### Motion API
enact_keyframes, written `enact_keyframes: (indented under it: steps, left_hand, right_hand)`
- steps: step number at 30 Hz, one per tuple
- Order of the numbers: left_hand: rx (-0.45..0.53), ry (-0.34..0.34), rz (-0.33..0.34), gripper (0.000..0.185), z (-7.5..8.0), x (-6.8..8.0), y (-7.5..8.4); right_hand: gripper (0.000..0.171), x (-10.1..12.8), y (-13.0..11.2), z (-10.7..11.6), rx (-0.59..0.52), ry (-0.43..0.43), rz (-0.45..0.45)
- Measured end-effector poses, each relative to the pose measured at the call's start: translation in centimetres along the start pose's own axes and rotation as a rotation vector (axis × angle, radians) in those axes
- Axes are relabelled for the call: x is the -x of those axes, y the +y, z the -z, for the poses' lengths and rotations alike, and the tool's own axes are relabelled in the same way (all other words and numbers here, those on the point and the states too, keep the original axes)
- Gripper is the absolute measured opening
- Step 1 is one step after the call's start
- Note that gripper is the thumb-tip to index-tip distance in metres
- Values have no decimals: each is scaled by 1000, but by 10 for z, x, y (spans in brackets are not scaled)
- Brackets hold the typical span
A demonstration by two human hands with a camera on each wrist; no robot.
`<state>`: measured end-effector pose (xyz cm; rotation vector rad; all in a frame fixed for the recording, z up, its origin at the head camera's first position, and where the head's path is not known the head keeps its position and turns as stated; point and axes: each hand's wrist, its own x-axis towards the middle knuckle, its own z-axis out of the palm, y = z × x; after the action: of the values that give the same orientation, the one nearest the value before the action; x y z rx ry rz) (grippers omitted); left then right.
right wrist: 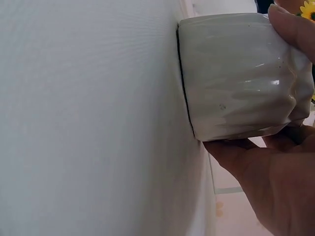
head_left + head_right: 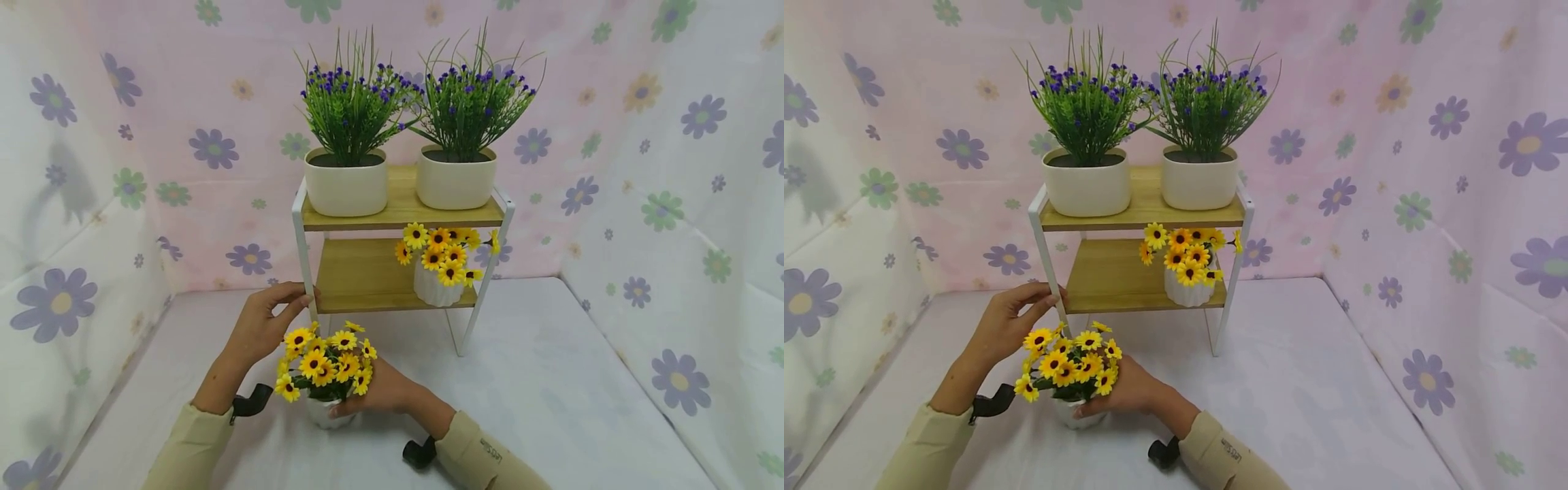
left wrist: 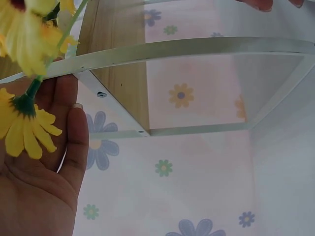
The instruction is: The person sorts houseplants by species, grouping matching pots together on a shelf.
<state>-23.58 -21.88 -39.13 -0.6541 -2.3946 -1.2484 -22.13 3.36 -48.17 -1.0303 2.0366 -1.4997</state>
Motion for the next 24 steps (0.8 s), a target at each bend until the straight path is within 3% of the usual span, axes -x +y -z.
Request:
enact_keyframes:
  steps: [16, 24]
  left_hand:
    - [13, -10, -9, 20, 1, -3, 0]
    - [-4, -4, -9, 22, 1, -2, -1]
  right_hand:
    - [74, 11, -30, 28, 80, 8, 61]
    - [81, 20, -46, 40, 17, 64, 83]
